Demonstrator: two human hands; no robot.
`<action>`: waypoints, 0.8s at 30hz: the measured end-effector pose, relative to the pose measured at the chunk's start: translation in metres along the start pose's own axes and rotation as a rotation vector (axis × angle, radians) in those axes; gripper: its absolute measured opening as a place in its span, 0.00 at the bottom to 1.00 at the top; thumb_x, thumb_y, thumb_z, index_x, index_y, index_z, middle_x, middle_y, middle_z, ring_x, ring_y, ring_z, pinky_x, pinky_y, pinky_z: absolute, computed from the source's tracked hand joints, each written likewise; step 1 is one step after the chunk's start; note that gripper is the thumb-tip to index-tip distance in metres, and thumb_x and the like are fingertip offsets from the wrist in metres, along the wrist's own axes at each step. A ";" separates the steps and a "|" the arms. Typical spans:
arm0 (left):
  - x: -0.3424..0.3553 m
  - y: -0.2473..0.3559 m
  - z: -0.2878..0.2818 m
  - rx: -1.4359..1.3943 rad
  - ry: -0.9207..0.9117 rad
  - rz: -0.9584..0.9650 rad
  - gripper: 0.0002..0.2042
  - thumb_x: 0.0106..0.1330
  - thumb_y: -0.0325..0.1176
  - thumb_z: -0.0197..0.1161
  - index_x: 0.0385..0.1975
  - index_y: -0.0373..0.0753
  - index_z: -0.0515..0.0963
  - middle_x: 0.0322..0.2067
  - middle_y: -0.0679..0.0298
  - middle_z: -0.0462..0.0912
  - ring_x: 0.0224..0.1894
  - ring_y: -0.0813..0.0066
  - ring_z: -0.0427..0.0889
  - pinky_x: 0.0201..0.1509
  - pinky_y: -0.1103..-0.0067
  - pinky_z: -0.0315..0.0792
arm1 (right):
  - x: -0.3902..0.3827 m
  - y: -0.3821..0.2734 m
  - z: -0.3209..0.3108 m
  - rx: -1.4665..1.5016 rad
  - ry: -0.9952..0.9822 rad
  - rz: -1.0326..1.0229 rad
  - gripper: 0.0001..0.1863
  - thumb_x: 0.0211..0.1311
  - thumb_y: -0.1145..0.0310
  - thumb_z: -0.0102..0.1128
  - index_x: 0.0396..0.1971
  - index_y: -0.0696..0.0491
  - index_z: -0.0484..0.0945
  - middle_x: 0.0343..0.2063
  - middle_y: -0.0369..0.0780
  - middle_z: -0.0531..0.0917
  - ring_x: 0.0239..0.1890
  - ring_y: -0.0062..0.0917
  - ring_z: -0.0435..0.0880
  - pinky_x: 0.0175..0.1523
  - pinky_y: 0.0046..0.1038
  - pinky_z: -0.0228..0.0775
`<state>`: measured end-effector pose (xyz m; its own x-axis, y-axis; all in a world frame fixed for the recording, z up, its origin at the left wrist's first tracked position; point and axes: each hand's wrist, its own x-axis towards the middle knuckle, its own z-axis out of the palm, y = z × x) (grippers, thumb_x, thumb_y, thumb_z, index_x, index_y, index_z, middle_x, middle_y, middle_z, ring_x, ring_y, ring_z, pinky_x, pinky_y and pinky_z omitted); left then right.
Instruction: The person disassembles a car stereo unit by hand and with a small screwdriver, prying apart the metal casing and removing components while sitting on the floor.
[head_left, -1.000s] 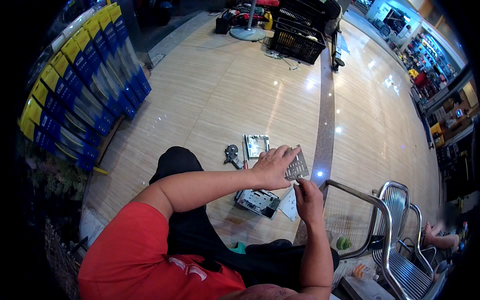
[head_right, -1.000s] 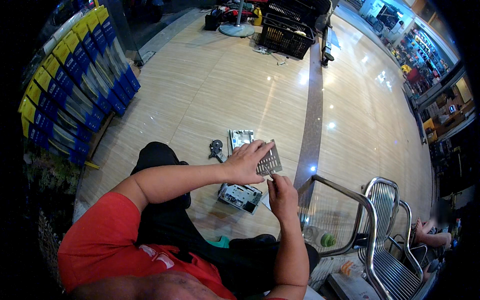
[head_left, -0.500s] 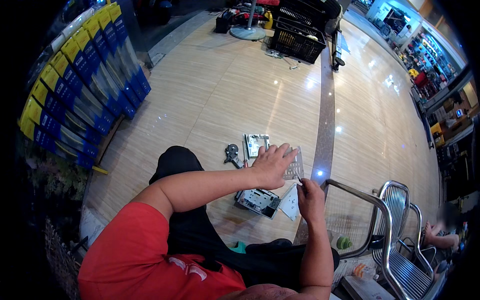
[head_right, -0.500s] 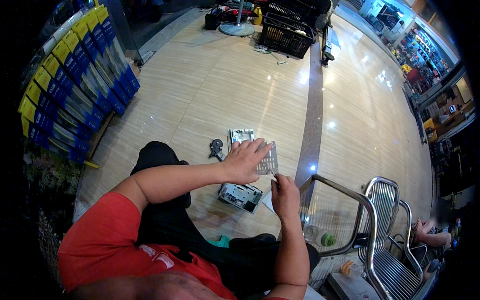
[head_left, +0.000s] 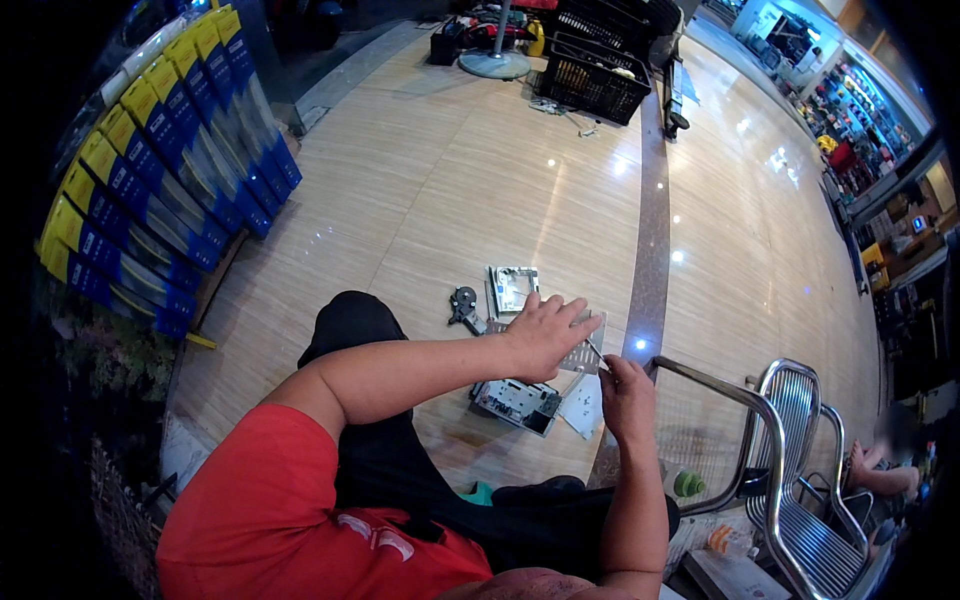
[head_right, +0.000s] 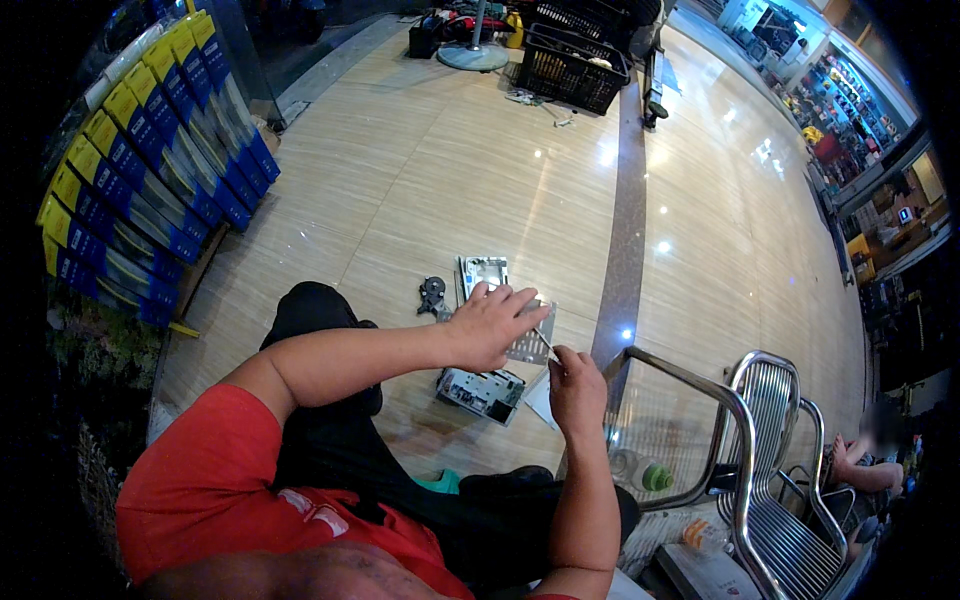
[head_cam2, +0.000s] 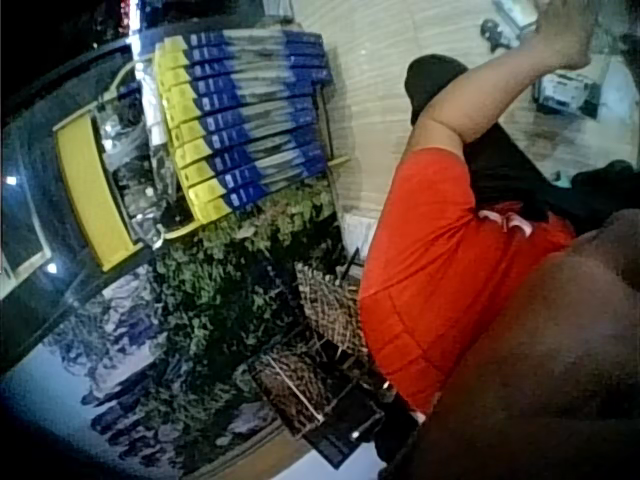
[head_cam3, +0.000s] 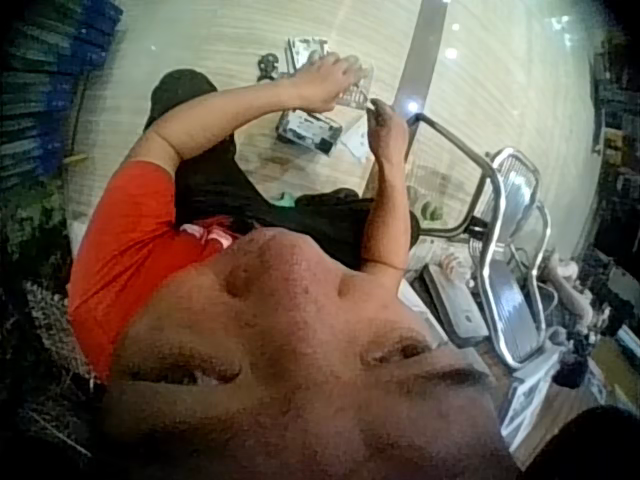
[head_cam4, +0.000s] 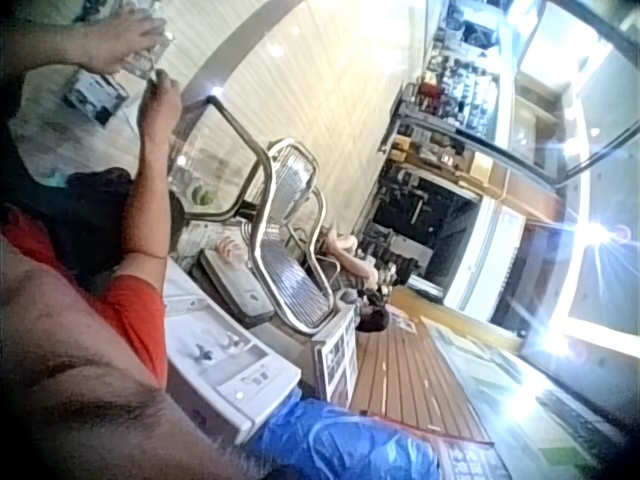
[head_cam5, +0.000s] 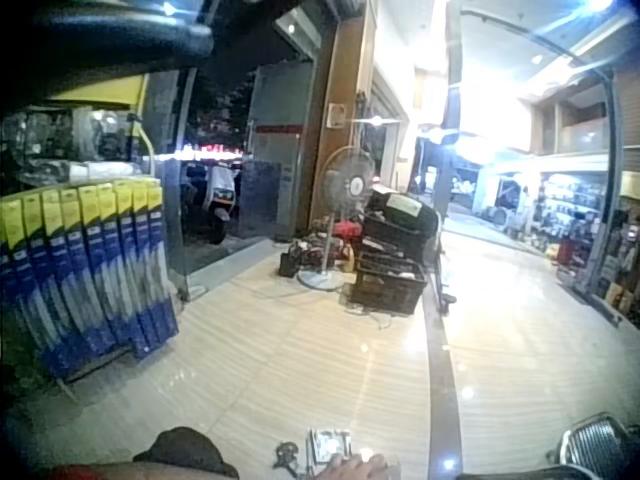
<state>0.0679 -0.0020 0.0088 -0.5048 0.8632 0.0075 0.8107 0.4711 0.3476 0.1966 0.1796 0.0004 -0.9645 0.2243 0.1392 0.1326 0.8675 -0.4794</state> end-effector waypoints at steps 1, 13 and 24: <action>0.000 0.000 -0.001 0.014 -0.011 0.019 0.45 0.52 0.33 0.72 0.73 0.48 0.60 0.68 0.49 0.61 0.67 0.50 0.66 0.67 0.51 0.58 | 0.000 0.002 0.001 0.000 0.001 0.001 0.12 0.63 0.68 0.65 0.46 0.50 0.82 0.35 0.47 0.83 0.39 0.46 0.84 0.43 0.43 0.76; 0.000 0.001 0.002 0.040 -0.033 0.091 0.41 0.55 0.34 0.71 0.72 0.63 0.64 0.69 0.46 0.60 0.67 0.48 0.66 0.67 0.51 0.58 | 0.001 0.011 0.004 -0.011 0.066 0.032 0.11 0.65 0.68 0.63 0.46 0.50 0.83 0.36 0.48 0.84 0.38 0.48 0.84 0.42 0.45 0.76; 0.000 0.003 -0.002 0.007 -0.064 0.101 0.43 0.55 0.33 0.72 0.74 0.58 0.62 0.69 0.46 0.59 0.67 0.46 0.66 0.69 0.48 0.57 | 0.002 0.009 0.002 -0.025 0.085 0.050 0.11 0.67 0.68 0.61 0.47 0.53 0.82 0.37 0.49 0.84 0.40 0.49 0.84 0.44 0.45 0.76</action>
<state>0.0695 -0.0011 0.0119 -0.4010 0.9159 -0.0179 0.8585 0.3826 0.3414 0.1958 0.1871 -0.0053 -0.9338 0.3038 0.1890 0.1869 0.8646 -0.4663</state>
